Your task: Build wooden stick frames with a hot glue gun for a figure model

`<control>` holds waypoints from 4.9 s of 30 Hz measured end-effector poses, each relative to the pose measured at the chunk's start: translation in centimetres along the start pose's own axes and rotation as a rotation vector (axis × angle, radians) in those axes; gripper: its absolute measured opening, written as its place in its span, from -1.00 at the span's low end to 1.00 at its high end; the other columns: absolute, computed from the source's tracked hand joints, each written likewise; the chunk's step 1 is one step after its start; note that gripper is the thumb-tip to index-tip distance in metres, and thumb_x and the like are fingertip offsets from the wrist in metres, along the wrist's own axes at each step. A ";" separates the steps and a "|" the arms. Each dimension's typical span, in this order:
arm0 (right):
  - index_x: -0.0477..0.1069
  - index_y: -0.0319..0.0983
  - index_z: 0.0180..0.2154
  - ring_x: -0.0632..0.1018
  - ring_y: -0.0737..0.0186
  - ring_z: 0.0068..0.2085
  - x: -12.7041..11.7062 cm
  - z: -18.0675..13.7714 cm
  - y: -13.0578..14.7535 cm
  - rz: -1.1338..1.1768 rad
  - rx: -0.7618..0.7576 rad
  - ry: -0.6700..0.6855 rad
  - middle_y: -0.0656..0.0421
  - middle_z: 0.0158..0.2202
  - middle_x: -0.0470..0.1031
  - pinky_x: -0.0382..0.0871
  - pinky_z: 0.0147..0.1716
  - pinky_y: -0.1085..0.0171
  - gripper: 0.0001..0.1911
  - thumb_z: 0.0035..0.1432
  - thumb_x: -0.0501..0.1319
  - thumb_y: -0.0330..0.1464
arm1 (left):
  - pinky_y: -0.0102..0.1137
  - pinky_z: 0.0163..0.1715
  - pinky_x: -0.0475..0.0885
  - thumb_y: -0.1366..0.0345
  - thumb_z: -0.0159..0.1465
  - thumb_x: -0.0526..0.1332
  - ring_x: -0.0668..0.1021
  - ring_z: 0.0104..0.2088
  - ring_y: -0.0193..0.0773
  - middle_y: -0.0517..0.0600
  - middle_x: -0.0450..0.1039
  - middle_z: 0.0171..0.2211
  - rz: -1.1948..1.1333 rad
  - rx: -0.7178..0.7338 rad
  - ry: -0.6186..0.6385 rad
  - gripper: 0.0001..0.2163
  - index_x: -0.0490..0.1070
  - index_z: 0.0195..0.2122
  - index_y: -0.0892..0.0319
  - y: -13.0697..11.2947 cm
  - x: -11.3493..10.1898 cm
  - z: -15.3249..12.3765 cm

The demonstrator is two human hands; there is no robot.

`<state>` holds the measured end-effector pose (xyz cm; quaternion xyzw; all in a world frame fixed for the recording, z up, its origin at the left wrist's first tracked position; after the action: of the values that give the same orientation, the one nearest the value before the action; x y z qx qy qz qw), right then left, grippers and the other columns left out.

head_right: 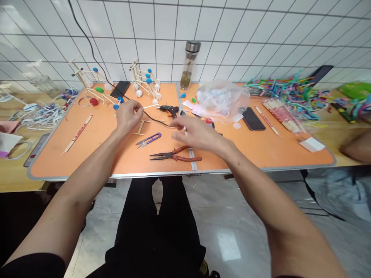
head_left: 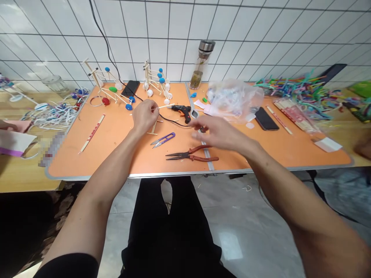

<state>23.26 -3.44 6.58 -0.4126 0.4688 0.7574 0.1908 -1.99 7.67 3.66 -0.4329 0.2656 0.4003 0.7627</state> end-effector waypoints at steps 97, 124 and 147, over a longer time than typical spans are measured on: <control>0.28 -0.05 0.56 0.58 -0.25 0.28 5.8 7.5 -1.4 -0.122 -0.135 -0.331 -0.06 0.26 0.59 0.51 0.29 -0.27 -0.32 0.48 0.10 -0.32 | -0.54 -0.66 0.19 0.44 0.25 0.34 0.38 -0.68 -0.50 -0.05 0.58 -0.54 -1.310 -0.436 0.261 -0.88 0.48 -0.44 0.20 -2.5 0.6 -1.3; 0.38 -0.11 0.45 0.58 -0.23 0.18 6.0 7.6 -2.4 -0.205 -0.099 -0.263 -0.12 0.18 0.51 0.58 0.10 -0.15 -0.45 0.53 0.03 -0.36 | -0.53 -0.62 0.08 0.37 0.07 0.44 0.32 -0.67 -0.52 0.02 0.59 -0.55 -1.226 -0.439 0.321 -0.86 0.48 -0.47 0.20 -2.0 0.9 -1.2; 0.55 -0.12 0.10 0.58 -0.19 -0.03 4.8 7.1 -0.7 -0.405 -0.087 -0.364 -0.06 -0.05 0.63 0.45 -0.06 -0.09 -0.69 0.55 0.06 -0.28 | -0.55 -0.64 0.08 0.37 0.11 0.46 0.32 -0.67 -0.52 0.03 0.58 -0.55 -1.256 -0.446 0.374 -0.81 0.44 -0.49 0.19 -2.6 0.9 -1.6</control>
<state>17.77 2.61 3.89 -0.3625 0.3019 0.7849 0.4017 0.61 5.85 3.39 -0.7128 0.0029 -0.1534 0.6844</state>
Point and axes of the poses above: each hand's wrist, its own z-axis towards the middle knuckle, its own x-axis out of the palm, y = z × x, the point moved 8 cm from there along z, towards the middle knuckle
